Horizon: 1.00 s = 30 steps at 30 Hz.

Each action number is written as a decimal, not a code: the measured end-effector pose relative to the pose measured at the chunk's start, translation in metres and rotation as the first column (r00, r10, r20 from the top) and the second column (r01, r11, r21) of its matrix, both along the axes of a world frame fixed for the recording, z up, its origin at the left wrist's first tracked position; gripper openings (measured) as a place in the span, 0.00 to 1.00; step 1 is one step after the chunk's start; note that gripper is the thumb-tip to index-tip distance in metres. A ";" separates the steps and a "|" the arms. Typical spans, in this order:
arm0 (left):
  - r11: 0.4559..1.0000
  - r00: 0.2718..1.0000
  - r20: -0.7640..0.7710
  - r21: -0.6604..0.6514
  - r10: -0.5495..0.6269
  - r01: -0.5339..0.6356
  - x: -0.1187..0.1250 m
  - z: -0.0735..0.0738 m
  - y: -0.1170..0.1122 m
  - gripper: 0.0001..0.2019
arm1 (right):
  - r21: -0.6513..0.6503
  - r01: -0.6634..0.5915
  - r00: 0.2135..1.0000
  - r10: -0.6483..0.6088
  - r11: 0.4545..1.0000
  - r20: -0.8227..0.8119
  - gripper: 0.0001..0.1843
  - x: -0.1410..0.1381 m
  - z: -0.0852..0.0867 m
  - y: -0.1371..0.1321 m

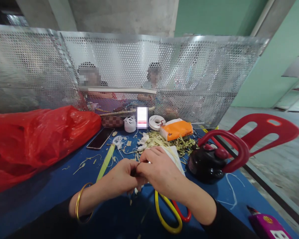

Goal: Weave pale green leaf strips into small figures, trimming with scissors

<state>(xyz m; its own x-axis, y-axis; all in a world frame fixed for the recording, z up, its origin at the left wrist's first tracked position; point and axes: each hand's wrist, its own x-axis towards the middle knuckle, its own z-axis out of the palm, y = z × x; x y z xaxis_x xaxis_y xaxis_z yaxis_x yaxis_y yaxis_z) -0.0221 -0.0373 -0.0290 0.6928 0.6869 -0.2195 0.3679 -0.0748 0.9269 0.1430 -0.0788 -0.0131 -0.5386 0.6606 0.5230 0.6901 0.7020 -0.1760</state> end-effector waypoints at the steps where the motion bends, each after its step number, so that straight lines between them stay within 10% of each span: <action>1: 1.000 1.000 -0.013 0.015 -0.009 0.009 0.000 -0.001 0.000 0.04 | -0.019 -0.011 1.000 0.011 1.000 0.002 0.13 -0.001 -0.001 0.000; 7: 0.998 1.000 0.014 -0.051 -0.025 0.026 0.002 0.005 -0.001 0.04 | -0.187 -0.051 0.941 -0.015 0.981 -0.338 0.08 -0.002 -0.006 -0.003; 15: 0.983 0.996 0.049 -0.169 -0.069 0.077 0.003 0.008 -0.004 0.06 | -0.496 -0.225 0.517 -0.329 0.838 -0.790 0.06 -0.005 -0.002 -0.006; 20: 0.975 0.993 0.071 -0.198 -0.093 0.105 0.001 0.009 -0.002 0.07 | -0.421 -0.369 0.249 -0.349 0.828 -0.904 0.07 -0.005 -0.001 -0.005; 30: 0.957 0.981 0.142 -0.238 -0.135 0.166 -0.001 0.005 0.001 0.11 | -0.276 -0.317 0.173 -0.230 0.908 -0.958 0.04 -0.005 0.004 -0.004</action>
